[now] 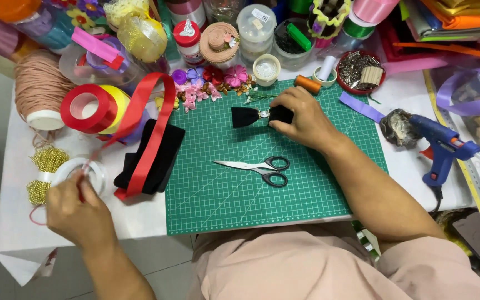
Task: Assembling a decorative ribbon bow by sealing edges with a lighter and using a hot glue gun to attach components.
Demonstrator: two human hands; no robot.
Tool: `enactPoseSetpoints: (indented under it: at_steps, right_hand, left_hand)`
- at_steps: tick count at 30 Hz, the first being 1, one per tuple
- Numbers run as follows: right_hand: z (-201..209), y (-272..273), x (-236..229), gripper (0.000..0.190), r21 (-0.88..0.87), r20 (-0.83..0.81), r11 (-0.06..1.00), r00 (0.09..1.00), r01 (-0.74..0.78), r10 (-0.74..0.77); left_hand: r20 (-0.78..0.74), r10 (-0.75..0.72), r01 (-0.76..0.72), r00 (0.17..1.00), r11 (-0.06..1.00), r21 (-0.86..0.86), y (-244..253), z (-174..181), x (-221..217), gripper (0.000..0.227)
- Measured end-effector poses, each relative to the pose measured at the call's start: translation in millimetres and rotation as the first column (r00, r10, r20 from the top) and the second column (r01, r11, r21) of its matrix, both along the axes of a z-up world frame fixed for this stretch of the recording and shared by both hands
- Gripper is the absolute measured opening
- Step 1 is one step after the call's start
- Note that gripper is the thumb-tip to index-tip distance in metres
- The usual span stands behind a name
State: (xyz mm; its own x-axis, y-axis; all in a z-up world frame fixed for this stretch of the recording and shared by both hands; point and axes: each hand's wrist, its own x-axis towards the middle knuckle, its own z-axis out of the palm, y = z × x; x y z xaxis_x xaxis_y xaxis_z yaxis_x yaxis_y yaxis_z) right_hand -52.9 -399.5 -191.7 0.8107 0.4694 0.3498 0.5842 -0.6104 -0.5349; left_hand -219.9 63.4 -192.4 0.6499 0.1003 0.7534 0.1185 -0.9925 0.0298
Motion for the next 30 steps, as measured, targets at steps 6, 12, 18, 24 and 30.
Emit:
enactPoseSetpoints:
  at_steps: [6,12,18,24,30]
  right_hand:
    - [-4.3,-3.5,1.0,0.039,0.117,0.102,0.993,0.994,0.022,-0.034]
    - [-5.9,-3.3,3.7,0.040,0.175,0.190,0.984,0.981,0.010,-0.044]
    - [5.6,18.5,-10.6,0.030,0.316,0.351,0.949,0.928,0.010,-0.127]
    - [-0.5,24.6,-12.5,0.034,0.364,0.427,0.931,0.888,0.003,-0.170]
    - [15.1,20.1,-17.9,0.049,0.556,-0.023,0.829,0.999,0.052,-0.047]
  left_hand:
    - [-0.134,-0.031,0.061,0.991,0.971,0.232,18.8,5.5,60.7,0.023]
    - [-0.173,-0.213,0.174,0.962,0.961,-0.217,-72.9,56.1,40.6,0.074]
    - [0.257,-0.709,0.397,0.657,0.035,-0.917,-215.8,36.8,80.2,0.078]
    - [0.323,-0.619,-0.026,0.716,-0.486,-0.873,-289.7,7.6,127.8,0.037]
    - [0.370,-0.472,-0.016,0.800,-0.633,-0.774,-290.6,-48.5,154.0,0.030]
